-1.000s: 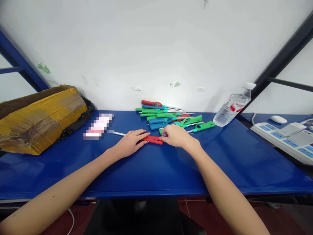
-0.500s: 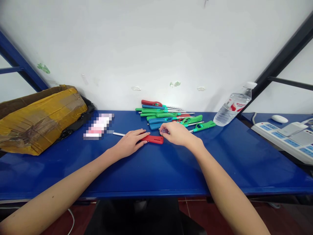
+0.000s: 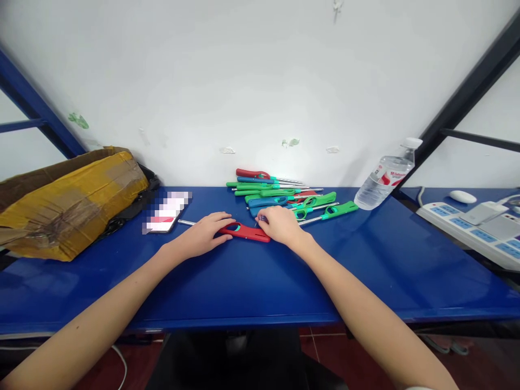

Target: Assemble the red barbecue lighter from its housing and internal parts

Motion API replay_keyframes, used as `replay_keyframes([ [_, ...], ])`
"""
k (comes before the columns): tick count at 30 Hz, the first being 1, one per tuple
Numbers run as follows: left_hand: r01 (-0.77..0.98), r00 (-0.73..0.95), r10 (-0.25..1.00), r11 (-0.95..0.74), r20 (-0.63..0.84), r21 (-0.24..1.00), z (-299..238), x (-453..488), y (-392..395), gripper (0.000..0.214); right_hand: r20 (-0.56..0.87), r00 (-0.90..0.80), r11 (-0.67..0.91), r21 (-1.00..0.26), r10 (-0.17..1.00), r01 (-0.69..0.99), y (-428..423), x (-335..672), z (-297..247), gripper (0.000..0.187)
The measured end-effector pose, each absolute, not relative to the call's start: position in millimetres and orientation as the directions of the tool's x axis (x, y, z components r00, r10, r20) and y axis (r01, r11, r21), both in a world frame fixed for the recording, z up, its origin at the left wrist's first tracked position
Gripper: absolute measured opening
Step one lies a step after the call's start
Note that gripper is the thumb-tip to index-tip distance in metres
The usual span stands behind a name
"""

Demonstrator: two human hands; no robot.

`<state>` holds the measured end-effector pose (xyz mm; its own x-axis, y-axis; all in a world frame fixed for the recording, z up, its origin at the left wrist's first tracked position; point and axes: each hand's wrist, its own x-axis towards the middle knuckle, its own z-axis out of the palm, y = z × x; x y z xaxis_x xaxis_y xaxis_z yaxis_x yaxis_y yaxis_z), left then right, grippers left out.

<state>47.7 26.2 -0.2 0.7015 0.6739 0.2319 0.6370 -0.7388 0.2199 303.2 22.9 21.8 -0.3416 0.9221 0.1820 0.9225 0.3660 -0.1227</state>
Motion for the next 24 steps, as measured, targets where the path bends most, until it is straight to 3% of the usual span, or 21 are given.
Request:
replay_keyframes([
  [3,0.598,0.714,0.654,-0.756,0.251,0.268,0.4,48.7,25.8,0.031,0.243,-0.318,0.363,-0.170,0.917,0.916,21.0,313.1,26.7,0.030],
  [6,0.609,0.697,0.677,-0.733,0.237,0.303,-0.2,50.2,24.1,0.030,0.396,-0.286,0.416,-0.295,0.873,0.860,17.9,319.5,28.2,0.035],
  [8,0.622,0.688,0.692,-0.717,0.219,0.314,-0.5,51.1,22.4,0.030,0.562,-0.260,0.503,-0.334,0.785,0.797,15.9,321.0,26.9,0.036],
  [10,0.624,0.686,0.695,-0.714,0.213,0.319,-0.4,52.2,20.5,0.030,0.734,-0.221,0.596,-0.297,0.642,0.746,14.2,321.6,24.6,0.036],
  [13,0.617,0.690,0.689,-0.721,0.224,0.316,0.8,54.5,17.8,0.030,0.856,-0.111,0.652,-0.294,0.505,0.698,12.6,321.8,21.4,0.038],
  [16,0.616,0.696,0.684,-0.725,0.218,0.308,1.7,56.4,16.0,0.030,0.797,0.011,0.620,-0.479,0.604,0.621,13.4,320.8,19.4,0.036],
  [19,0.616,0.693,0.688,-0.720,0.215,0.319,1.5,56.8,14.3,0.031,0.684,-0.053,0.600,-0.596,0.728,0.534,17.9,318.9,16.7,0.032],
  [22,0.604,0.694,0.683,-0.724,0.226,0.332,1.5,55.5,12.1,0.030,0.589,-0.270,0.632,-0.581,0.762,0.513,24.3,320.3,10.9,0.025],
  [24,0.600,0.702,0.675,-0.732,0.227,0.323,2.4,53.7,10.6,0.027,0.529,-0.428,0.676,-0.491,0.732,0.549,27.8,324.3,5.5,0.024],
])
